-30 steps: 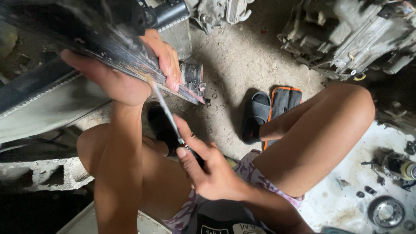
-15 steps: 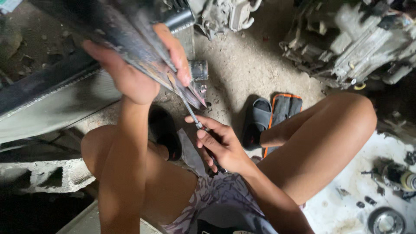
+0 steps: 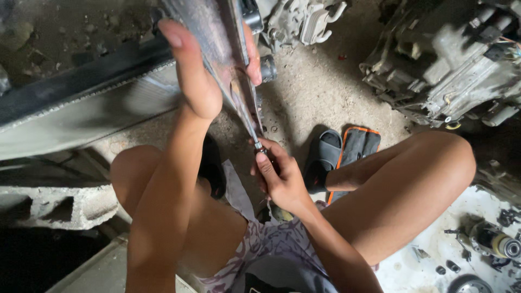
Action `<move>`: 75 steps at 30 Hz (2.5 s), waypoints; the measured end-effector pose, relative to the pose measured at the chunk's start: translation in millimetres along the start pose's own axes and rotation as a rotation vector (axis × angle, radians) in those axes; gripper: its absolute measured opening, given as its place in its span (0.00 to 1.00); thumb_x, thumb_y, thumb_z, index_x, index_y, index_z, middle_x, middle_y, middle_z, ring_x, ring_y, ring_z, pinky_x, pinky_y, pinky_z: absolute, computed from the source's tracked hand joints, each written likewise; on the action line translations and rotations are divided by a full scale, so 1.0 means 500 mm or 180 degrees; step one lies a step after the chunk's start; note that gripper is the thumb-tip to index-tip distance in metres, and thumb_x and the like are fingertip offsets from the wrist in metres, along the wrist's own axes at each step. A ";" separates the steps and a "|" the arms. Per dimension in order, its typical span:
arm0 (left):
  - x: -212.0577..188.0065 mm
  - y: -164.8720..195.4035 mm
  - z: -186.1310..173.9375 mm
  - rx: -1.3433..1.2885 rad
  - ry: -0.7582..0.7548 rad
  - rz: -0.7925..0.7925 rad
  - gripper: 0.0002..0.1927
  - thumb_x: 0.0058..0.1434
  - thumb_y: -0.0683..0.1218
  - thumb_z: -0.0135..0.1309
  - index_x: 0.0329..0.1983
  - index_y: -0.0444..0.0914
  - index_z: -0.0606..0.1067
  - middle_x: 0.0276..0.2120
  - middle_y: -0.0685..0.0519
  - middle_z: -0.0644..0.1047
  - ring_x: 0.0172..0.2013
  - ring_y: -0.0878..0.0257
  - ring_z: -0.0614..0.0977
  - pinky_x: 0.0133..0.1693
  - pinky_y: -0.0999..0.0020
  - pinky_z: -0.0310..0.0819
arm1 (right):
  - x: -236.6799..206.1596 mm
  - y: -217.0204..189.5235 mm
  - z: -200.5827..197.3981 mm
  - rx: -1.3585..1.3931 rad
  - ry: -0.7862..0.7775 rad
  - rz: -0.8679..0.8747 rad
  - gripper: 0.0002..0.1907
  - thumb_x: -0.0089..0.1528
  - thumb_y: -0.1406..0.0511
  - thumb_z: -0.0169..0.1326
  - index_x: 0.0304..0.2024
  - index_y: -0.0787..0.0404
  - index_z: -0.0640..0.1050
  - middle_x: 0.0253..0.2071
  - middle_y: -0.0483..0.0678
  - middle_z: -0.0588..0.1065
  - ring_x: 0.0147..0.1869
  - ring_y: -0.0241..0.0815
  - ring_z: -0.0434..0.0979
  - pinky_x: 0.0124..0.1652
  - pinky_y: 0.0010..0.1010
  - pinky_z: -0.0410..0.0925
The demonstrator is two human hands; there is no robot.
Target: The person sits on the floor and uses a screwdriver to scrape and pry at the edge of a long, rectangular metal part. They repeatedly work along the seam, occasionally repositioning the part and adjusting their grip.
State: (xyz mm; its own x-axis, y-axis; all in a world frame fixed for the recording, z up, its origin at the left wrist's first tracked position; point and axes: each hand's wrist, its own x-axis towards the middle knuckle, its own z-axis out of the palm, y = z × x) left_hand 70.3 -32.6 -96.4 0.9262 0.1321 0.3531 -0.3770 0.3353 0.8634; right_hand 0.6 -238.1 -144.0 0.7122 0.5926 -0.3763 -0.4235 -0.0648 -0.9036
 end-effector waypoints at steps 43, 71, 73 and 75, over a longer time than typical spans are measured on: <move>0.024 0.008 0.003 0.0389 0.0130 0.0638 0.37 0.74 0.73 0.38 0.43 0.32 0.67 0.27 0.45 0.73 0.25 0.57 0.78 0.30 0.64 0.75 | 0.000 0.086 -0.026 -0.1003 0.0447 -0.1275 0.19 0.70 0.68 0.55 0.62 0.67 0.73 0.38 0.47 0.81 0.33 0.29 0.75 0.33 0.19 0.70; 0.031 -0.002 -0.006 0.0424 0.0430 0.0780 0.38 0.71 0.74 0.40 0.44 0.33 0.69 0.30 0.47 0.75 0.28 0.57 0.79 0.34 0.64 0.76 | 0.034 -0.013 -0.025 -0.2300 0.1504 -0.2334 0.27 0.68 0.76 0.55 0.69 0.70 0.65 0.49 0.59 0.78 0.50 0.46 0.80 0.52 0.32 0.72; 0.035 -0.001 -0.003 0.0725 0.0322 0.0833 0.38 0.70 0.74 0.39 0.37 0.33 0.69 0.27 0.48 0.75 0.28 0.57 0.78 0.33 0.65 0.75 | 0.032 -0.007 -0.034 -0.2398 0.1157 -0.2065 0.26 0.69 0.74 0.55 0.69 0.70 0.66 0.50 0.61 0.78 0.51 0.48 0.80 0.53 0.34 0.72; 0.036 -0.002 -0.002 0.0117 0.0515 0.0509 0.36 0.71 0.72 0.42 0.41 0.32 0.69 0.30 0.47 0.75 0.29 0.57 0.78 0.35 0.65 0.75 | 0.017 -0.001 -0.039 -0.2384 0.1203 -0.2183 0.22 0.73 0.71 0.49 0.69 0.68 0.65 0.51 0.60 0.78 0.53 0.45 0.81 0.54 0.33 0.72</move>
State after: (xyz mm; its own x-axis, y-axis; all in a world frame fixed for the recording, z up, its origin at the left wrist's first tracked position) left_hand 87.2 -29.7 -91.3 0.8422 0.3296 0.4268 -0.5163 0.2643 0.8146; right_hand 17.9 -248.8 -150.8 0.8478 0.4119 0.3340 0.4890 -0.3636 -0.7929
